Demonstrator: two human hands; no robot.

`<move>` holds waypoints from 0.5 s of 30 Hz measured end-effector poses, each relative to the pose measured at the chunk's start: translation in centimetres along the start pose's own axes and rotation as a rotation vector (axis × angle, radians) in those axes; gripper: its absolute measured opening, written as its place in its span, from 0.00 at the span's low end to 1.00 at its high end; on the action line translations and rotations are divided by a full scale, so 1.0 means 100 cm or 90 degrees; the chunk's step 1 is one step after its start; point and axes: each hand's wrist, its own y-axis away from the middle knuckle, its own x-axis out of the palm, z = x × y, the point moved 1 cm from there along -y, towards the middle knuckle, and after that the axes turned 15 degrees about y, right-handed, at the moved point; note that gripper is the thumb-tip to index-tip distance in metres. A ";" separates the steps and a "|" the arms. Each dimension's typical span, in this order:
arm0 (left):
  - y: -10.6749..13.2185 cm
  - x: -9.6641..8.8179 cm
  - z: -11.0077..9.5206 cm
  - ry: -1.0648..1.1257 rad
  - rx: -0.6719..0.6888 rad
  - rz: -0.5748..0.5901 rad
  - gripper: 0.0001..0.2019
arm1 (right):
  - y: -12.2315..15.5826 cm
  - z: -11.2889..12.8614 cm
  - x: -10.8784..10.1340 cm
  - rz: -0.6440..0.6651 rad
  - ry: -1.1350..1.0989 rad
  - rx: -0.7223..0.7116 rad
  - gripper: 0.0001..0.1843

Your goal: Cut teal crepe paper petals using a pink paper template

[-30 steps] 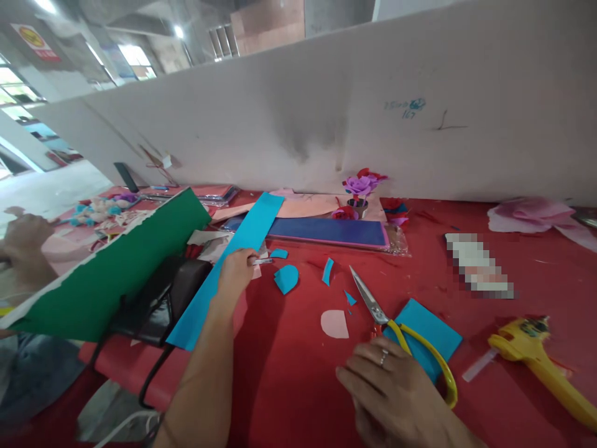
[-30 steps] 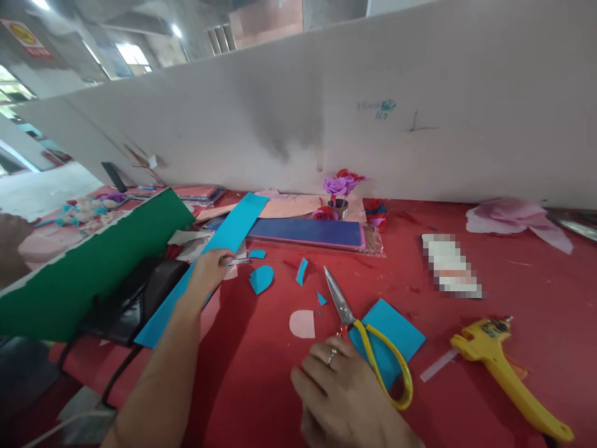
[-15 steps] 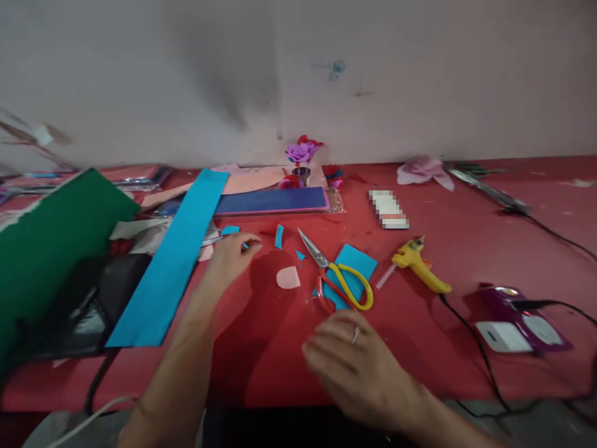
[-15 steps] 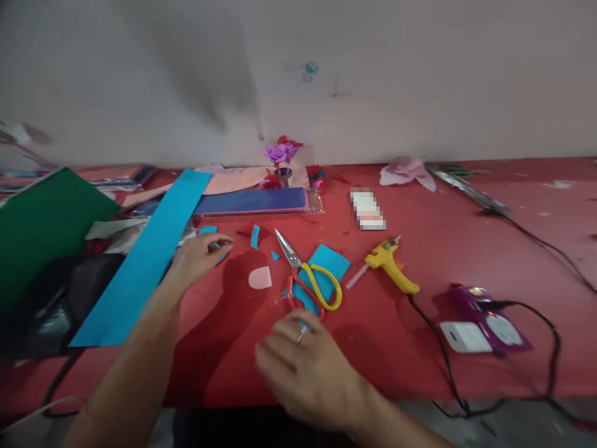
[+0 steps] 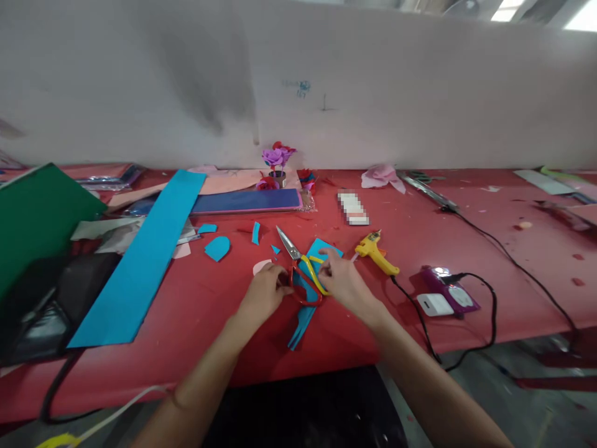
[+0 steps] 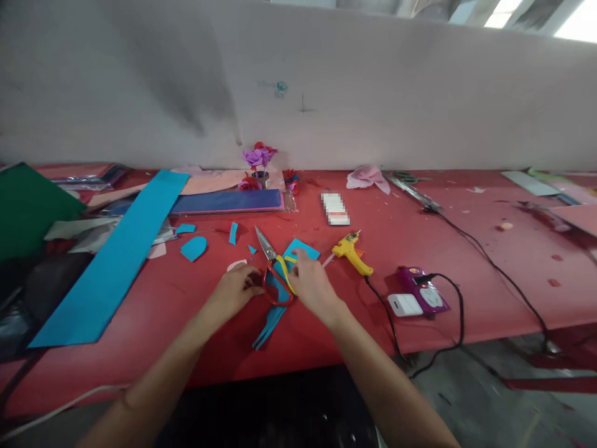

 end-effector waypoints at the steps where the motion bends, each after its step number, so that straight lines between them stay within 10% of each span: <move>1: -0.001 -0.001 0.001 0.017 -0.016 0.003 0.09 | 0.000 -0.001 -0.004 0.003 -0.006 0.003 0.28; 15: 0.001 0.002 0.002 -0.085 0.012 -0.041 0.14 | -0.006 0.001 0.025 -0.025 -0.146 0.013 0.29</move>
